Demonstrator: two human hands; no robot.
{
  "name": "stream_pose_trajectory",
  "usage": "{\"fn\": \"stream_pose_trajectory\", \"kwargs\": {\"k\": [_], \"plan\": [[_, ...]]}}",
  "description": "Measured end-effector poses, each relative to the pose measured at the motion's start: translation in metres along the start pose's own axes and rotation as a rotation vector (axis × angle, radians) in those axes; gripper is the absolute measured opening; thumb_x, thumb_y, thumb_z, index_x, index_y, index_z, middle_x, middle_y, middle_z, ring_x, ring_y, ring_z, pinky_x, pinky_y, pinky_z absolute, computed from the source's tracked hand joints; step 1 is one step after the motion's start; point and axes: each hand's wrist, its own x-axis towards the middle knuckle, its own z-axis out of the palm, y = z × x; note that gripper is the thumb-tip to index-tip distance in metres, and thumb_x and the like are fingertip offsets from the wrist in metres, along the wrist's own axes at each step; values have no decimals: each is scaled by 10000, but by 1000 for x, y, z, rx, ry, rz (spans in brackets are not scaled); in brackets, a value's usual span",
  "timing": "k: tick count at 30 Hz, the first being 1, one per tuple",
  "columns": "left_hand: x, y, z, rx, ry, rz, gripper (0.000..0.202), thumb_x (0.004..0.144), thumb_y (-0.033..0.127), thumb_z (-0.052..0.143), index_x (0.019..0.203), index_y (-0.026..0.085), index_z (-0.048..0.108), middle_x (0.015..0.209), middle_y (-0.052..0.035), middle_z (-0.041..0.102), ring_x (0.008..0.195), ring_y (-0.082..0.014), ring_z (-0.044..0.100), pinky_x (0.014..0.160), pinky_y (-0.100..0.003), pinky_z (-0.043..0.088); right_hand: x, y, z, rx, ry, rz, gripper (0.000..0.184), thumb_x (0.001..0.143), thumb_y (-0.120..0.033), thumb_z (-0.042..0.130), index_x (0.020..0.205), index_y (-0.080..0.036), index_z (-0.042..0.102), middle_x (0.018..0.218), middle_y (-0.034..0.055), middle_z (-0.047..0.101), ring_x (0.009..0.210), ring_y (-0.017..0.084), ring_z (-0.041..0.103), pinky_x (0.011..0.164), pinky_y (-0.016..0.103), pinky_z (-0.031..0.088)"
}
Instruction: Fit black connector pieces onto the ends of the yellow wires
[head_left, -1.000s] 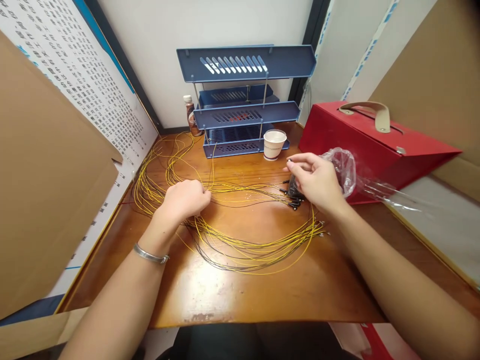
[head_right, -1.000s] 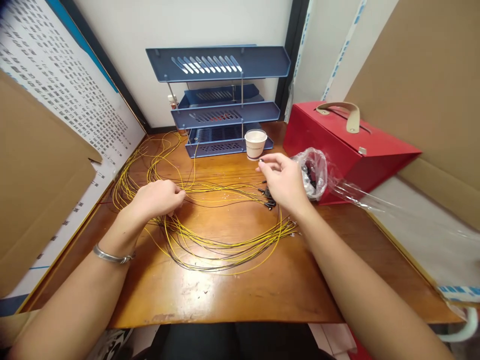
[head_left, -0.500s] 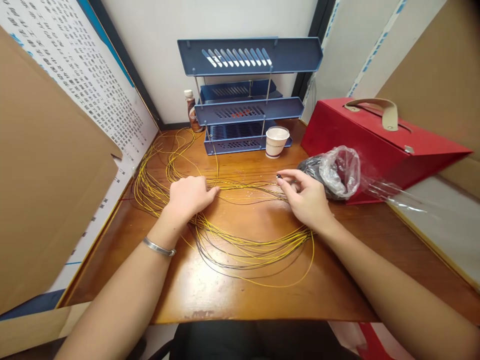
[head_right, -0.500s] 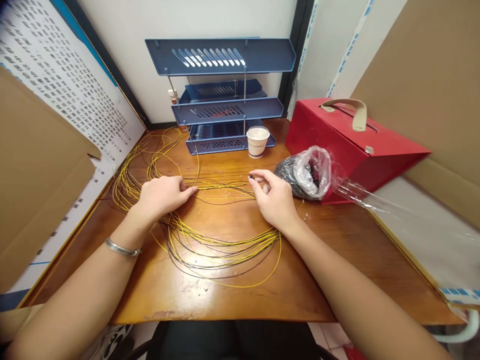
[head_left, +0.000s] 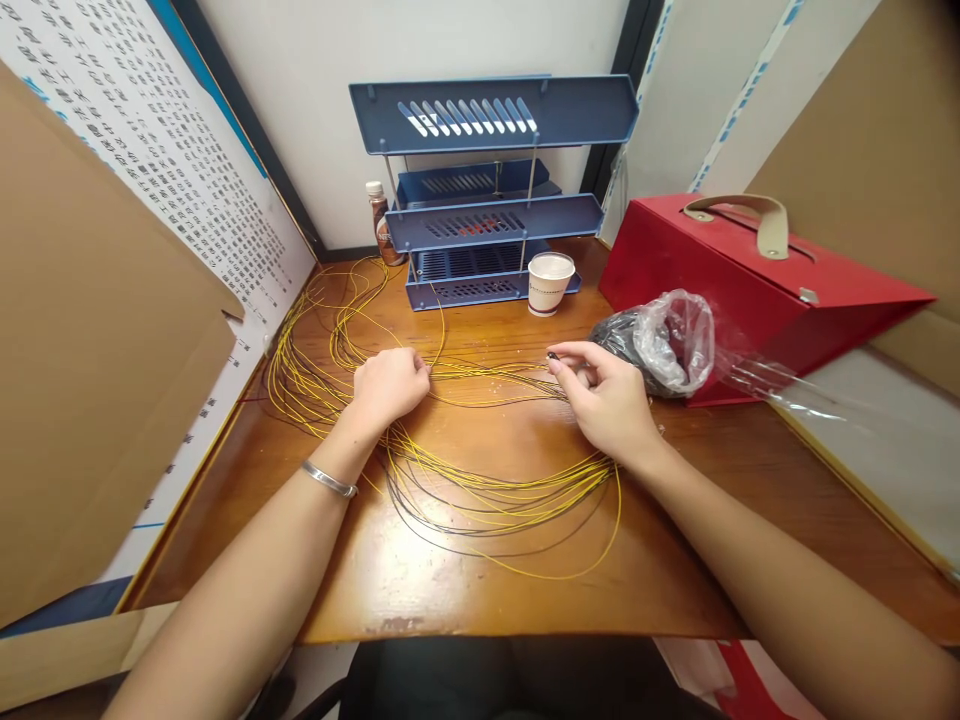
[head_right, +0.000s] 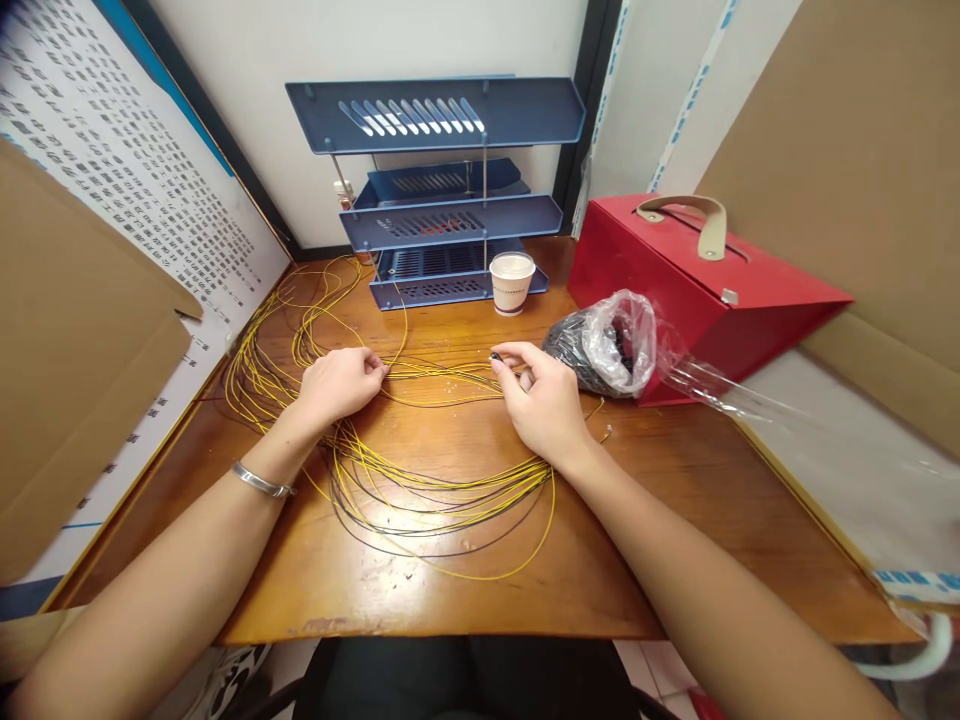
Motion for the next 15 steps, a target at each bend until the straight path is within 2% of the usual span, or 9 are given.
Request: {"fn": "stream_pose_trajectory", "kwargs": {"k": [4, 6, 9, 12, 15], "plan": [[-1, -2, 4, -59, 114, 31, 298, 947, 376, 458, 1017, 197, 686, 1072, -152, 741, 1011, -367, 692, 827, -474, 524, 0, -3, 1, 25, 4, 64, 288, 877, -340, 629, 1041, -125, 728, 823, 46, 701, 498, 77, 402, 540, 274, 369], [-3, -1, 5, -128, 186, 94, 273, 961, 370, 464, 1023, 195, 664, 1069, -137, 739, 985, -334, 692, 820, -445, 512, 0, -5, 2, 110, -3, 123, 293, 851, -354, 651, 1021, -125, 716, 841, 50, 694, 529, 82, 436, 545, 268, 377], [-8, 6, 8, -285, 228, 301, 202, 957, 339, 515, 981, 189, 649, 1004, -94, 743, 874, -248, 681, 803, -376, 495, 1, -7, 3, 294, -33, 231, 341, 748, -353, 742, 991, -120, 695, 770, 23, 641, 600, 102, 508, 549, 251, 389], [-16, 14, 12, -430, 223, 541, 172, 960, 316, 539, 933, 181, 641, 923, -58, 730, 766, -178, 643, 769, -317, 482, -1, -9, 4, 438, -91, 327, 406, 705, -362, 772, 1017, -118, 685, 651, -43, 523, 508, 69, 401, 461, 231, 290], [-23, 21, 15, -507, 222, 661, 165, 957, 308, 555, 922, 175, 646, 851, -40, 710, 709, -151, 613, 739, -286, 471, -4, -12, 3, 574, -147, 352, 408, 704, -341, 764, 1040, -128, 675, 654, -64, 473, 460, 38, 306, 418, 224, 199]]}}
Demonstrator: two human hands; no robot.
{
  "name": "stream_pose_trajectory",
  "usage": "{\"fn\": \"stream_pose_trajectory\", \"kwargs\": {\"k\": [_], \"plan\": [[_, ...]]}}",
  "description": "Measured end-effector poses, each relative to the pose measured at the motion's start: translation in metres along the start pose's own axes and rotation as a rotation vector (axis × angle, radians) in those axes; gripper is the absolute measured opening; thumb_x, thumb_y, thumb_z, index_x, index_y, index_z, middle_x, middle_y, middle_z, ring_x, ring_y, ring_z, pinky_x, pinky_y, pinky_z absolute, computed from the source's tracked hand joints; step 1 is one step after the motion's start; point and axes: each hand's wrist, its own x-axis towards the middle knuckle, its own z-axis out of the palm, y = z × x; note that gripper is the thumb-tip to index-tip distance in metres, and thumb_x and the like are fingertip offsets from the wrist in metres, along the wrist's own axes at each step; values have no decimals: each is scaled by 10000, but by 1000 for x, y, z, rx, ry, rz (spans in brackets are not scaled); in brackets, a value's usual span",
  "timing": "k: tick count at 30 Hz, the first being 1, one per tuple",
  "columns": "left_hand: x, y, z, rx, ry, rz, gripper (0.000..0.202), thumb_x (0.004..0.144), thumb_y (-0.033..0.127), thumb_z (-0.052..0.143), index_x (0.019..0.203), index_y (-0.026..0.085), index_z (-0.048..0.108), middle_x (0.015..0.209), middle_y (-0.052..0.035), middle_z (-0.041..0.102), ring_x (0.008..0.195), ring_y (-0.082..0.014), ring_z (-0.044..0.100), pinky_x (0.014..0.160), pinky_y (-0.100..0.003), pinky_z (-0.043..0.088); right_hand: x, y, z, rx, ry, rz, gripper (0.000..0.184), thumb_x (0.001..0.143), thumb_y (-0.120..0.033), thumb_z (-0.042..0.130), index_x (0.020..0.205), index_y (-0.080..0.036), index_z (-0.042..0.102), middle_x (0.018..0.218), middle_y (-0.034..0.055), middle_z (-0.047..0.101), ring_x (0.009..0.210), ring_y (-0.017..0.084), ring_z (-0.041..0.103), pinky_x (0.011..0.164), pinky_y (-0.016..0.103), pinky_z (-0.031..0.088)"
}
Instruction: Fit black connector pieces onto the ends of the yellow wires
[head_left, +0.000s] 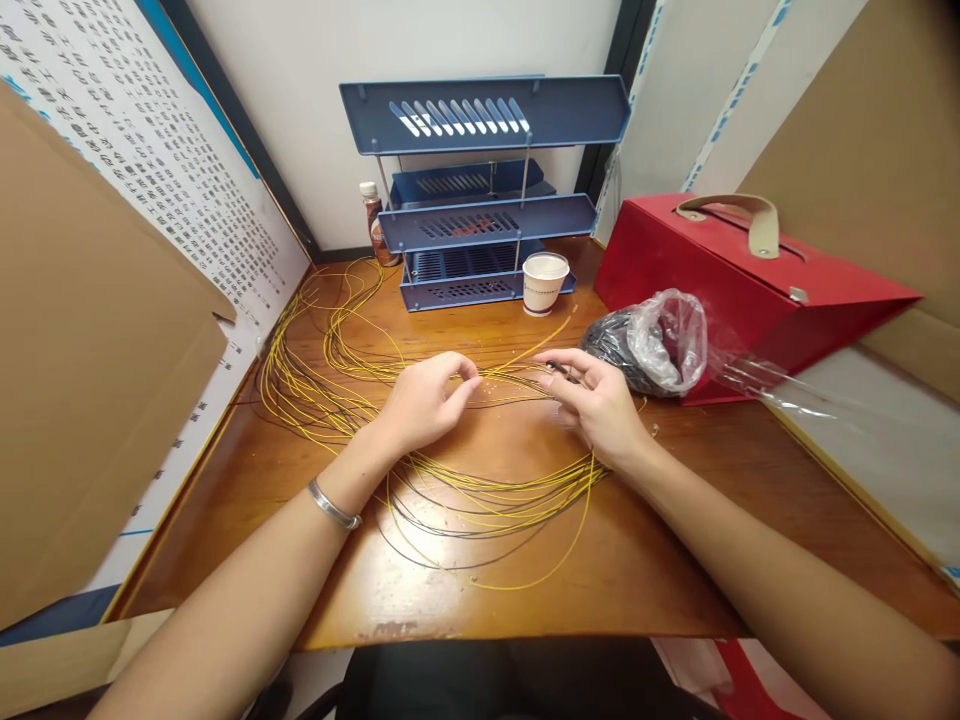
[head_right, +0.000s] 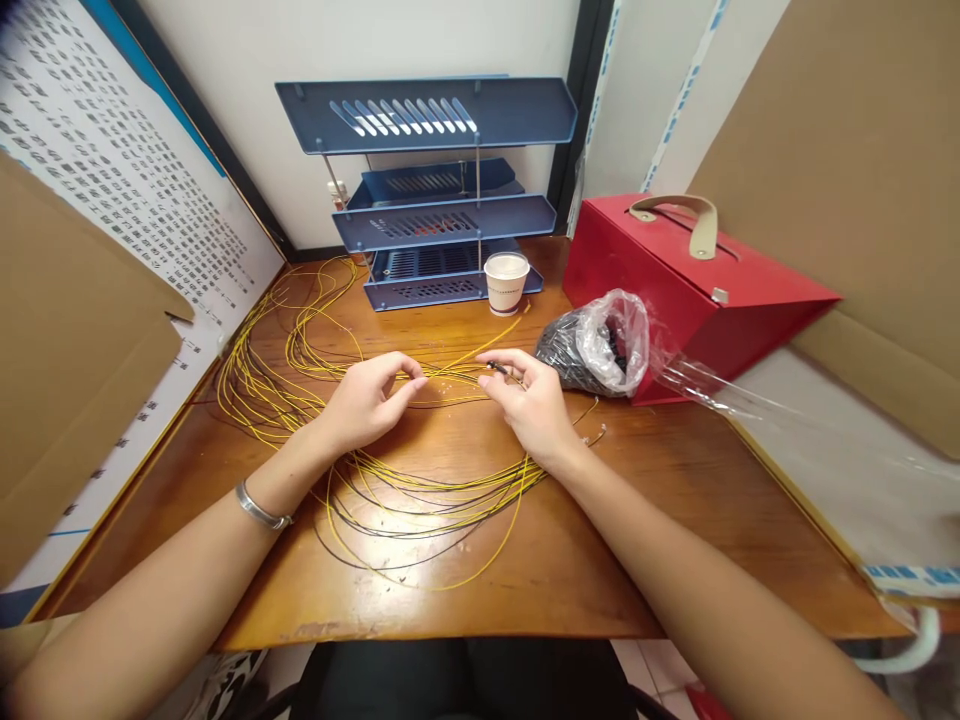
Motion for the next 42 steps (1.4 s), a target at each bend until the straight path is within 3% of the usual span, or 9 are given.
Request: {"fn": "stream_pose_trajectory", "kwargs": {"k": [7, 11, 15, 20, 26, 28, 33, 38, 42], "plan": [[-4, 9, 8, -158, -7, -59, 161, 963, 309, 546, 944, 173, 631, 818, -33, 733, 543, -102, 516, 593, -241, 382, -4, -1, 4, 17, -14, 41, 416, 742, -366, 748, 1078, -126, 697, 577, -84, 418, 399, 32, 279, 370, 217, 183], [-4, 11, 10, -168, 19, -49, 164, 949, 318, 571, 921, 172, 641, 767, -26, 710, 538, -99, 509, 561, -231, 345, -4, 0, 7, -58, -18, -16, 436, 793, -446, 721, 1097, -134, 718, 704, 8, 643, 410, 51, 410, 364, 221, 313], [-5, 10, 11, -193, 15, -5, 150, 948, 298, 582, 916, 169, 651, 750, -19, 700, 538, -91, 495, 573, -230, 352, -5, 0, 9, -83, -50, -20, 470, 807, -468, 720, 1126, -123, 736, 623, 3, 641, 442, 83, 499, 401, 219, 395], [-5, 13, 11, -278, -100, 47, 166, 912, 316, 638, 872, 165, 696, 715, -20, 706, 526, -93, 501, 576, -234, 379, -3, 1, 6, -69, -100, -2, 483, 838, -473, 700, 1155, -111, 737, 573, -7, 634, 411, 72, 500, 397, 199, 380], [2, 16, 12, -719, -60, -165, 328, 966, 418, 560, 975, 154, 755, 991, -100, 782, 935, -184, 695, 836, -283, 504, -7, 1, 3, 16, -451, 107, 422, 889, -495, 659, 1104, -143, 748, 529, -19, 623, 377, 65, 476, 382, 181, 356], [4, 15, 14, -825, -56, -237, 352, 958, 449, 576, 1074, 164, 748, 1065, -108, 779, 983, -185, 688, 816, -275, 508, -10, 1, 4, 2, -599, 161, 404, 914, -488, 635, 1109, -151, 745, 522, -25, 620, 370, 55, 465, 385, 169, 343], [4, 13, 16, -998, -133, -321, 399, 895, 505, 662, 1117, 186, 750, 1147, -123, 759, 697, -117, 626, 546, -226, 421, -14, 3, 7, -1, -735, 234, 377, 939, -464, 613, 1109, -147, 725, 522, -37, 620, 366, 46, 467, 391, 155, 352], [6, 12, 17, -1179, -80, -432, 358, 763, 470, 804, 899, 143, 753, 898, -95, 780, 414, -17, 296, 391, -211, 187, -13, 3, 9, 31, -728, 274, 341, 924, -441, 638, 1069, -142, 714, 543, -23, 652, 371, 59, 516, 379, 153, 402], [7, 9, 18, -1249, -61, -450, 348, 718, 454, 846, 778, 141, 708, 750, -43, 744, 382, -7, 265, 377, -208, 137, -13, 3, 10, 96, -710, 292, 320, 888, -428, 691, 1024, -140, 721, 643, 17, 715, 448, 87, 610, 395, 167, 482]]}}
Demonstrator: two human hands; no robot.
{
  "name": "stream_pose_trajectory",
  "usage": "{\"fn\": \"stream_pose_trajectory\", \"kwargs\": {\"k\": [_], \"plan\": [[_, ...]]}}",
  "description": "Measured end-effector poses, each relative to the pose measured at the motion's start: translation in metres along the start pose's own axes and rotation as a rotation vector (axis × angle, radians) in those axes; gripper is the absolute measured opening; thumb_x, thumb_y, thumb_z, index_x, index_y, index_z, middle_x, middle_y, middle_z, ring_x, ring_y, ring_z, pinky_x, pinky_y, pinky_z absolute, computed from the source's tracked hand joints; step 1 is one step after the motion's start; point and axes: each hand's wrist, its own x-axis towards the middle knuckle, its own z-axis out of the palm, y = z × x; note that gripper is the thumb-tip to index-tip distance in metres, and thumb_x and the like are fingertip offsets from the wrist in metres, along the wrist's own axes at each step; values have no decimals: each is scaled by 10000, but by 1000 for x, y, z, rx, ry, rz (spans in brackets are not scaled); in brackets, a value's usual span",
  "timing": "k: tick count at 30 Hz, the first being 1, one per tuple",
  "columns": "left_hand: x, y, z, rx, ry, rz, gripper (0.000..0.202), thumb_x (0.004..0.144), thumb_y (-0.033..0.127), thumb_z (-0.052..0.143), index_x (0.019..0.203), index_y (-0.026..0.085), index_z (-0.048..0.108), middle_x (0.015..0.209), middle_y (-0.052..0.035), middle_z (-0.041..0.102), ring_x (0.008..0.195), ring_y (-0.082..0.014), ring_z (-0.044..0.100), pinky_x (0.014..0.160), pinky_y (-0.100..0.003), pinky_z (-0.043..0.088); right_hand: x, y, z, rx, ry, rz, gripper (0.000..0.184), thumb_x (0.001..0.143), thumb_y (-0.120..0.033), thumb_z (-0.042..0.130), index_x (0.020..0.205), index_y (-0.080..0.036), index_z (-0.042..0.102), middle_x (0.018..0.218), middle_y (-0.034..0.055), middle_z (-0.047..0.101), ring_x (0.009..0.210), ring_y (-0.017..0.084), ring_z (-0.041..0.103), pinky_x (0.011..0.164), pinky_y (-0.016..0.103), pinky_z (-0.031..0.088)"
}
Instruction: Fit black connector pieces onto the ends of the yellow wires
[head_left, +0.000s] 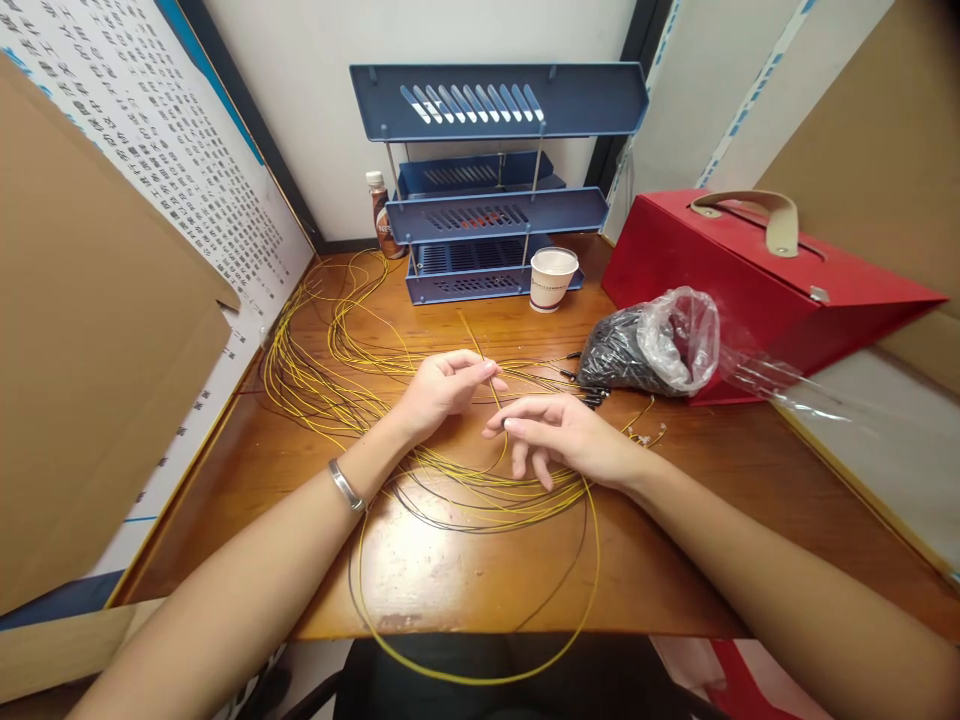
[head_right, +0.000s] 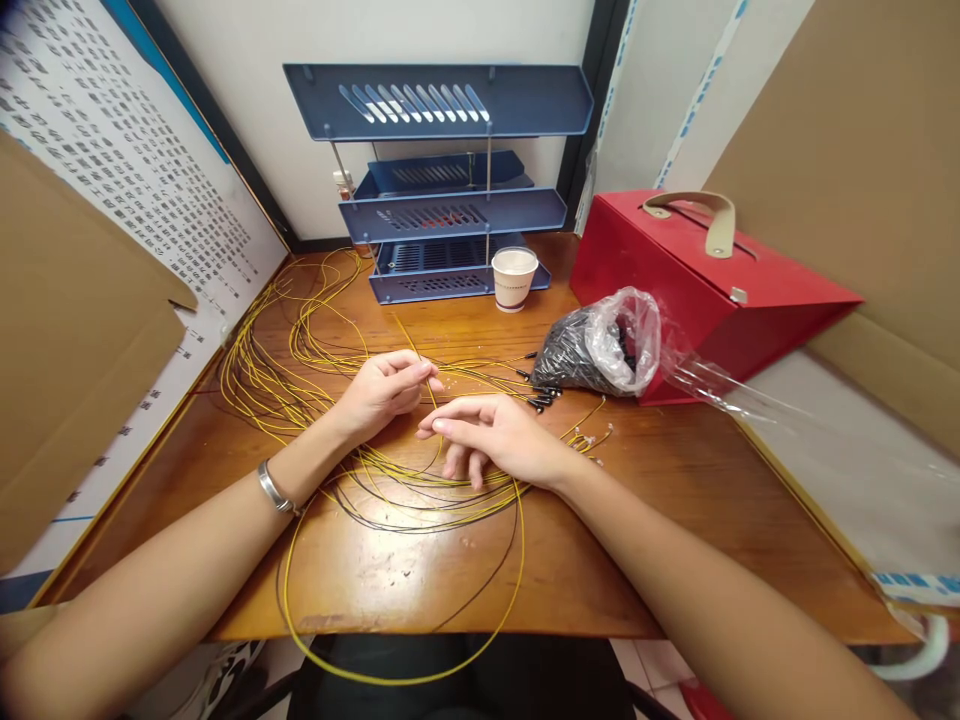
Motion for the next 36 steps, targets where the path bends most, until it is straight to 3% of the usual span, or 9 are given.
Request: {"fn": "stream_pose_trajectory", "kwargs": {"k": [5, 13, 24, 36], "plan": [[1, 0, 0, -6, 49, 5, 373, 697, 465, 851, 762, 134, 692, 725, -38, 737, 369, -9, 275, 375, -211, 150, 0, 1, 1, 37, 39, 2, 324, 848, -435, 739, 985, -141, 735, 849, 77, 757, 674, 160, 736, 429, 188, 545], [6, 6, -3, -43, 245, 115, 335, 789, 458, 770, 858, 138, 697, 835, -67, 771, 350, 9, 250, 379, -203, 162, 0, -1, 1, 52, 65, 17, 332, 807, -430, 780, 945, -130, 744, 967, 99, 755, 709, 179, 750, 424, 187, 551], [7, 5, -8, -59, 310, 86, 320, 839, 486, 680, 883, 170, 660, 734, -15, 718, 348, -15, 280, 395, -222, 196, 0, -2, -3, 67, 47, 33, 288, 807, -388, 786, 931, -131, 749, 942, 93, 759, 697, 166, 755, 425, 179, 559], [10, 7, -12, -113, 509, 89, 289, 839, 440, 677, 815, 152, 653, 761, -31, 722, 347, -10, 329, 379, -199, 265, -2, -1, -9, 22, 49, 51, 346, 785, -428, 800, 936, -120, 758, 924, 123, 763, 701, 190, 756, 399, 186, 547]]}}
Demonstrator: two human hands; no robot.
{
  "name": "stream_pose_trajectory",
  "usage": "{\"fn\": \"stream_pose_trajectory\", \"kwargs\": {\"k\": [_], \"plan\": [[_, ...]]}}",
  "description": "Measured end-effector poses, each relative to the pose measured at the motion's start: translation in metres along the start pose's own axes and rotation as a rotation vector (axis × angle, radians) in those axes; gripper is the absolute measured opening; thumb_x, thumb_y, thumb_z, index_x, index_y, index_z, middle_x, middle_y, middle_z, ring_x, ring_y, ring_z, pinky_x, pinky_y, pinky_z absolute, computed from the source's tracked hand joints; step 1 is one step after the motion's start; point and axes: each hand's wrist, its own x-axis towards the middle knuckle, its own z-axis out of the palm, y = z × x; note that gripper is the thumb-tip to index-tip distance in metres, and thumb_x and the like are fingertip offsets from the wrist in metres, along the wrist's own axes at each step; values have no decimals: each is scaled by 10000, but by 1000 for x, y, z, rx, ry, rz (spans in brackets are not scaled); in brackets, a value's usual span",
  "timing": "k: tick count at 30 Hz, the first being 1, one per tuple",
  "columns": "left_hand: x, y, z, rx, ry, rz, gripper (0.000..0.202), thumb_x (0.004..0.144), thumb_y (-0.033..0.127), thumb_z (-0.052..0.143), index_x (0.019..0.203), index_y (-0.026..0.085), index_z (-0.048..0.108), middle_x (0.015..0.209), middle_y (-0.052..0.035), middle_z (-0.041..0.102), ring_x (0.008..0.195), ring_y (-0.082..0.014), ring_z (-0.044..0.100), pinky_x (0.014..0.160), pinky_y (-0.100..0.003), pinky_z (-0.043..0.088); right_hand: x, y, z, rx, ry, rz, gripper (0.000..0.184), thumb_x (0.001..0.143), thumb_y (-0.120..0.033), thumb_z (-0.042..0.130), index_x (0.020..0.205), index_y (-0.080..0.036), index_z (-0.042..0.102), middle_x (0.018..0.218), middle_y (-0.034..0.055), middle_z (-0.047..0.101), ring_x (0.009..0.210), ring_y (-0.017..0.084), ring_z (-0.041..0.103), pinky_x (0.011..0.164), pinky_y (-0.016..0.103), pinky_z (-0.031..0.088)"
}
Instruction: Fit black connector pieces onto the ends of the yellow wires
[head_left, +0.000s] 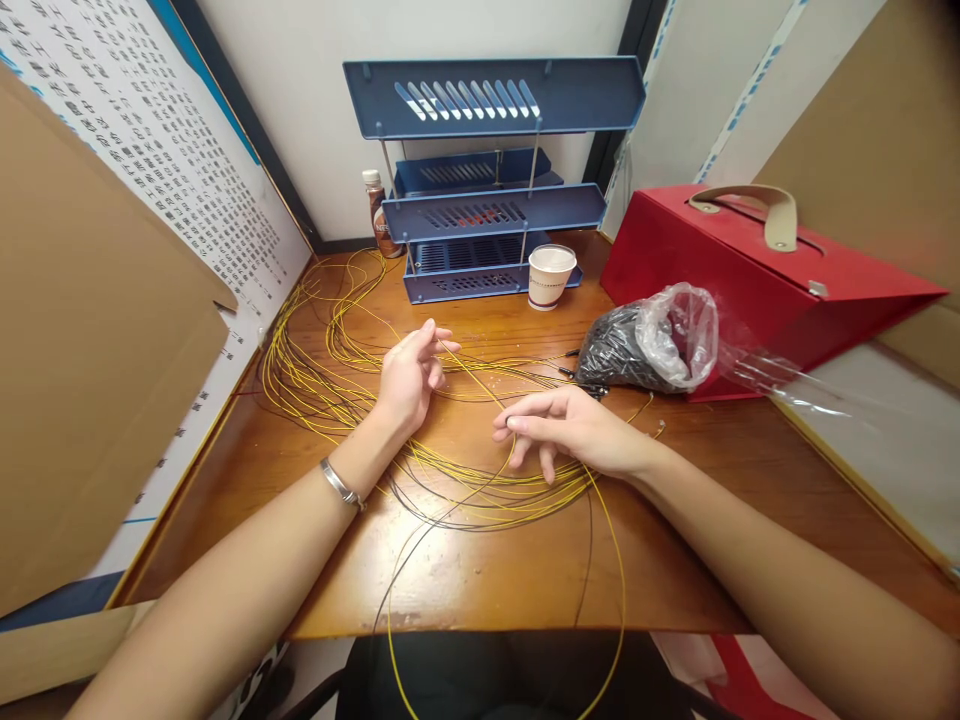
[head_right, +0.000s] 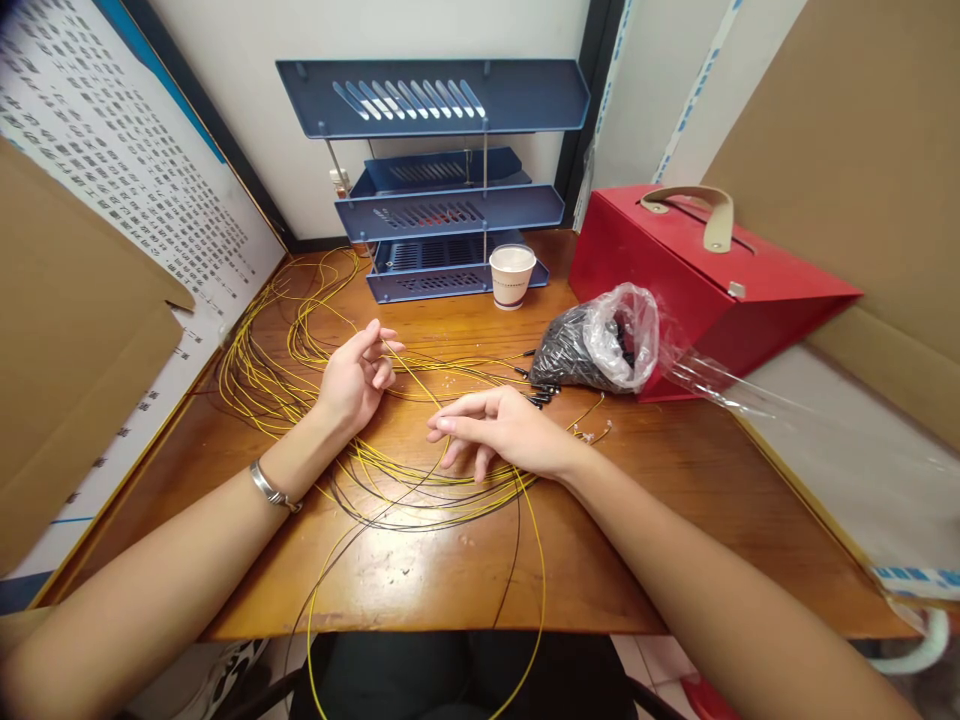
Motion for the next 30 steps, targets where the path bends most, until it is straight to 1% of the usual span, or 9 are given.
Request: {"fn": "stream_pose_trajectory", "kwargs": {"k": [5, 9, 11, 13, 16, 20, 23, 25, 30], "plan": [[1, -1, -1, 83, 27, 98, 281, 917, 437, 583, 958, 173, 669, 1088, -91, 761, 362, -8, 358, 372, -206, 266, 1, -1, 0, 43, 76, -87, 317, 778, -405, 814, 947, -141, 769, 996, 121, 767, 708, 178, 752, 406, 184, 549], [-12, 0, 7, 366, -205, 158, 304, 926, 438, 584, 986, 156, 678, 1132, -120, 756, 380, -15, 334, 373, -220, 245, 3, -7, -5, 150, 339, -279, 305, 780, -393, 818, 993, -180, 771, 1074, 101, 765, 687, 130, 726, 406, 157, 525], [-21, 3, 11, 458, -281, 208, 300, 924, 428, 602, 1011, 152, 683, 1185, -119, 741, 471, -37, 455, 426, -209, 332, 4, -9, -8, 181, 436, -333, 306, 770, -395, 827, 990, -191, 770, 1081, 91, 766, 671, 110, 711, 407, 141, 511], [-30, 5, 14, 562, -456, 181, 304, 939, 413, 591, 1046, 155, 711, 1159, -109, 751, 686, -101, 629, 561, -215, 460, 4, -10, -10, 186, 495, -377, 303, 769, -399, 828, 991, -201, 770, 1094, 79, 765, 664, 96, 699, 414, 135, 505], [-41, 7, 17, 618, -684, 143, 298, 931, 362, 627, 1142, 179, 730, 1178, -75, 753, 1005, -169, 686, 837, -268, 529, 5, -9, -10, 155, 523, -431, 279, 792, -393, 808, 1005, -216, 769, 1124, 67, 760, 676, 86, 692, 428, 130, 506], [-45, 7, 16, 739, -874, 95, 299, 954, 381, 599, 945, 160, 800, 841, -42, 782, 738, -144, 673, 730, -262, 508, 6, -6, -7, 108, 495, -422, 294, 796, -395, 802, 1042, -238, 765, 1210, 61, 734, 775, 122, 727, 470, 154, 554], [-35, 6, 10, 804, -773, 233, 368, 973, 385, 557, 833, 156, 809, 732, -34, 756, 654, -134, 635, 696, -263, 484, 4, -8, -10, 64, 507, -403, 332, 793, -424, 796, 1066, -238, 760, 1264, 72, 709, 821, 155, 744, 467, 178, 567], [-23, 7, 0, 842, -611, 340, 345, 967, 385, 557, 937, 159, 816, 686, -30, 746, 635, -149, 643, 672, -268, 486, 1, -13, -15, 33, 571, -398, 358, 791, -437, 794, 1078, -227, 753, 1233, 81, 718, 765, 146, 741, 426, 171, 534], [0, 23, -25, 1058, -122, 731, 300, 924, 351, 608, 1024, 160, 817, 870, -71, 791, 723, -185, 700, 682, -286, 491, -3, -25, -28, 11, 777, -470, 318, 800, -381, 776, 1045, -183, 731, 764, 5, 698, 408, 32, 498, 302, 141, 303]]}}
